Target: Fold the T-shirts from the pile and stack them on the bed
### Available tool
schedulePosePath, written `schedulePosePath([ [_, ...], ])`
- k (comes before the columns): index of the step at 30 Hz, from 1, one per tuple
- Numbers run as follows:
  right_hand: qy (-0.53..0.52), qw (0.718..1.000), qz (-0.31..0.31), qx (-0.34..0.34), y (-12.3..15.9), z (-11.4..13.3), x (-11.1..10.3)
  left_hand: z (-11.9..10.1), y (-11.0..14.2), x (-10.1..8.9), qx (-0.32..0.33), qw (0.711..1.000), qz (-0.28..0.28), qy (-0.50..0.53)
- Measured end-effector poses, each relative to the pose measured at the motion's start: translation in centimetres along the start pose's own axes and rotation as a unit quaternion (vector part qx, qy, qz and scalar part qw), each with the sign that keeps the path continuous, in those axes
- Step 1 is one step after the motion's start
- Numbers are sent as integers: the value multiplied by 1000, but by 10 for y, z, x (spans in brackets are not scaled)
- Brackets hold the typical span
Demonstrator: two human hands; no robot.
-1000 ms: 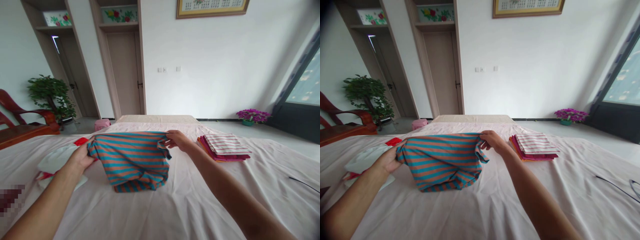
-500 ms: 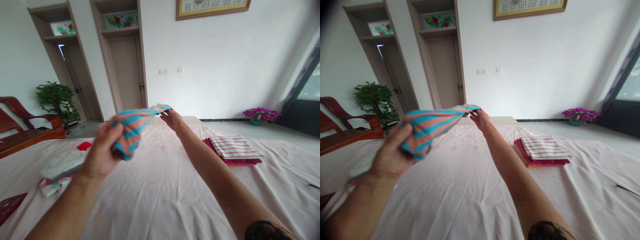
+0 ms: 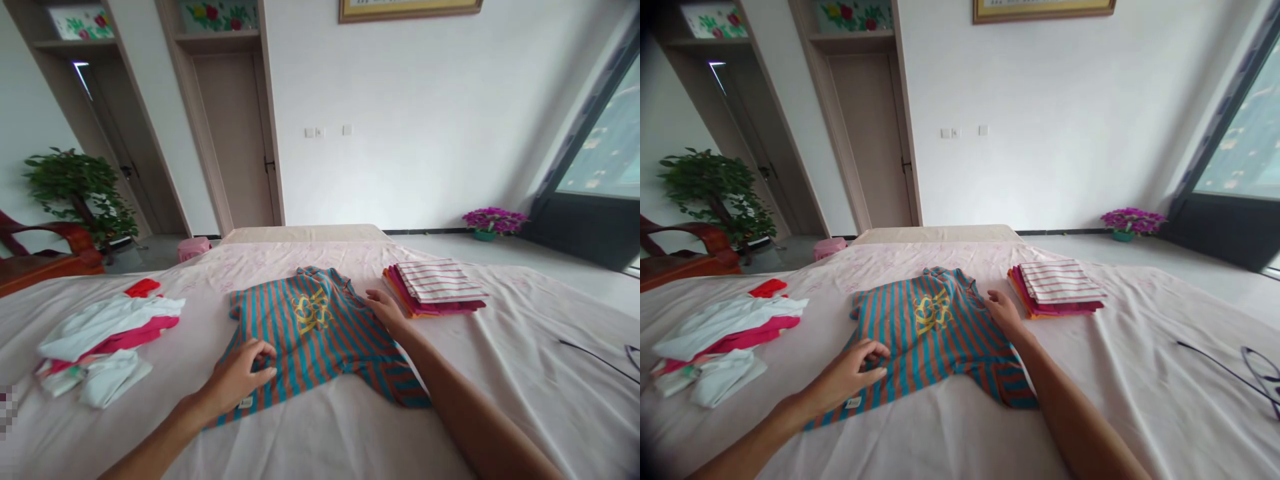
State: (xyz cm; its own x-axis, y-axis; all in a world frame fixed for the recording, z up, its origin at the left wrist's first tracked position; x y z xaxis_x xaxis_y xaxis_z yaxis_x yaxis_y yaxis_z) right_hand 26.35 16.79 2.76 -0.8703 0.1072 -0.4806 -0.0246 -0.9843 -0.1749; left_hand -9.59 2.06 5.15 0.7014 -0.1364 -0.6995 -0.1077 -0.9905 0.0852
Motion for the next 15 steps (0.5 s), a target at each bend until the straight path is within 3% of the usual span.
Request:
schedulePosePath([
  [4,212,974,54,-49,12,13,2,21,25,-13,8,993,-38,-110],
  [7,289,953,69,-59,20,24,3,31,31,-17,-3,993,-48,-112],
  [12,266,950,146,-69,28,24,0,44,38,-20,-48,996,-4,-79],
  [15,194,957,215,4,31,-1,-8,54,42,-21,-71,994,70,-50],
])
Point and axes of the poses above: each hand's wrist, its own y-axis away from the middle knuckle, its own x-axis out of the palm, z = x × y, the point moved 10 cm from there along -y, towards the middle knuckle, and after that the axes turned 8 degrees about -x, right-handed, at the moved point
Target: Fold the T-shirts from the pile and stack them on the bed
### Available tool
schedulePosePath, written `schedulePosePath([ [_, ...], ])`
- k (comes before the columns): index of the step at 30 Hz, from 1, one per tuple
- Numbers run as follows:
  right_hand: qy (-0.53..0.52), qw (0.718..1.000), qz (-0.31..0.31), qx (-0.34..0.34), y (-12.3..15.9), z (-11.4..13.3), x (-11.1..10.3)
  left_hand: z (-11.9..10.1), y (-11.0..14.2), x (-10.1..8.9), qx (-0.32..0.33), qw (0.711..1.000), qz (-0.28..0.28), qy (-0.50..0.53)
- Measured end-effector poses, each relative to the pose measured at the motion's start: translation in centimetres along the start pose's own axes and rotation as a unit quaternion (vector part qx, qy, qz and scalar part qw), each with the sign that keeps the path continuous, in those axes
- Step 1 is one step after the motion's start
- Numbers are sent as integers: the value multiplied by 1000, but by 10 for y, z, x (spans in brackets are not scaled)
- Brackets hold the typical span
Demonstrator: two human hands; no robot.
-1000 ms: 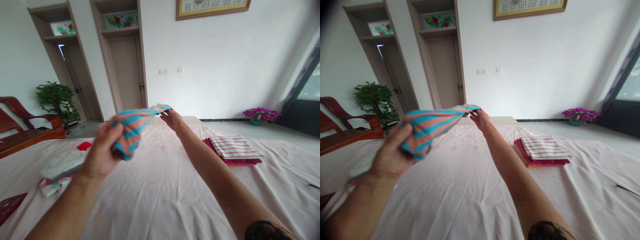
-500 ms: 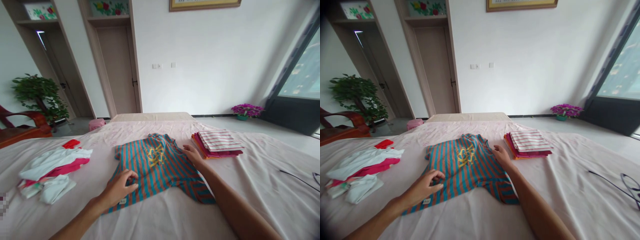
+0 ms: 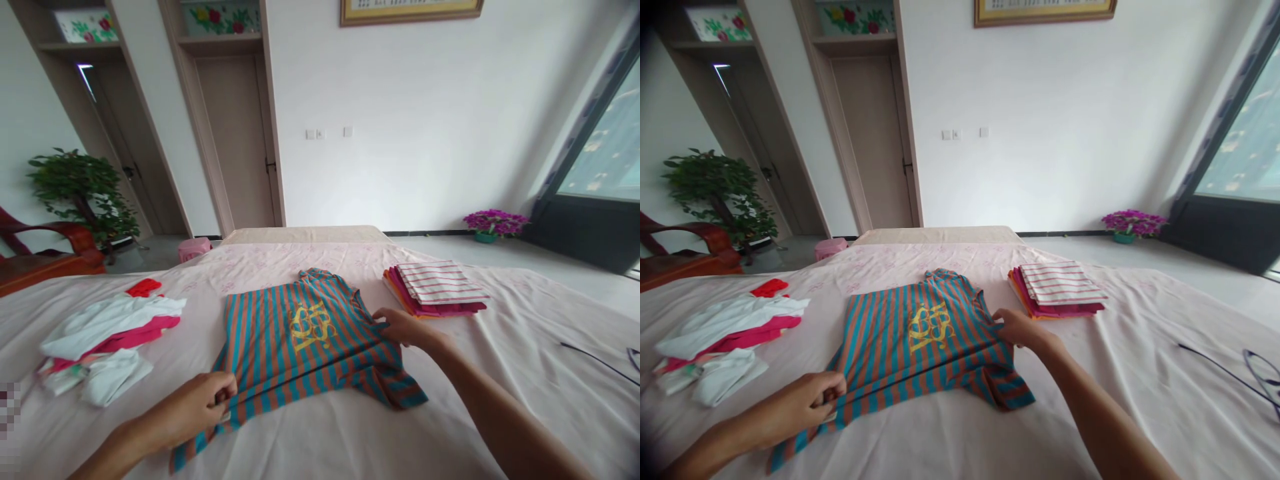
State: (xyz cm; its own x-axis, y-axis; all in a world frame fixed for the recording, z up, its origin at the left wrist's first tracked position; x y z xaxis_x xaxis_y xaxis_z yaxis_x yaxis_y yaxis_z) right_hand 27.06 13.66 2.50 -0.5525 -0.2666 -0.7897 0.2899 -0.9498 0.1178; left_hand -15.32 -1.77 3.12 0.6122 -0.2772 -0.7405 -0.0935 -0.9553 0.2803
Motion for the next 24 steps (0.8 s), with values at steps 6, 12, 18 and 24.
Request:
schedulePosePath([
  [6,5,997,-77,-2,-30,-7,-32,36,-60,-71,-53,993,-105,12],
  [12,185,974,-127,27,-92,34,-44,71,-138,-142,-200,930,-298,-82],
  [18,205,966,-146,56,-131,52,-27,84,-166,-132,-257,902,-338,-76],
  [24,192,974,-124,11,-145,50,-9,88,-176,-151,-203,905,-372,-46],
])
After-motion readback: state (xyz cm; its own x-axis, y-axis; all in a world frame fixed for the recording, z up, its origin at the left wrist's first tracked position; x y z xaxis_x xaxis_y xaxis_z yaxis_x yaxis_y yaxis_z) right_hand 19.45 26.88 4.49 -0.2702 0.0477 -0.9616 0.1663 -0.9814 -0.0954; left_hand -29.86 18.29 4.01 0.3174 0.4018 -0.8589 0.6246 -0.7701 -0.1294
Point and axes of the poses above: each hand's wrist, its own y-axis away from the middle knuckle, its own x-axis out of the palm, z = x × y, the point moved 10 cm from there along -y, towards the middle knuckle, and after that the axes turned 8 degrees about -x, right-handed, at the moved point
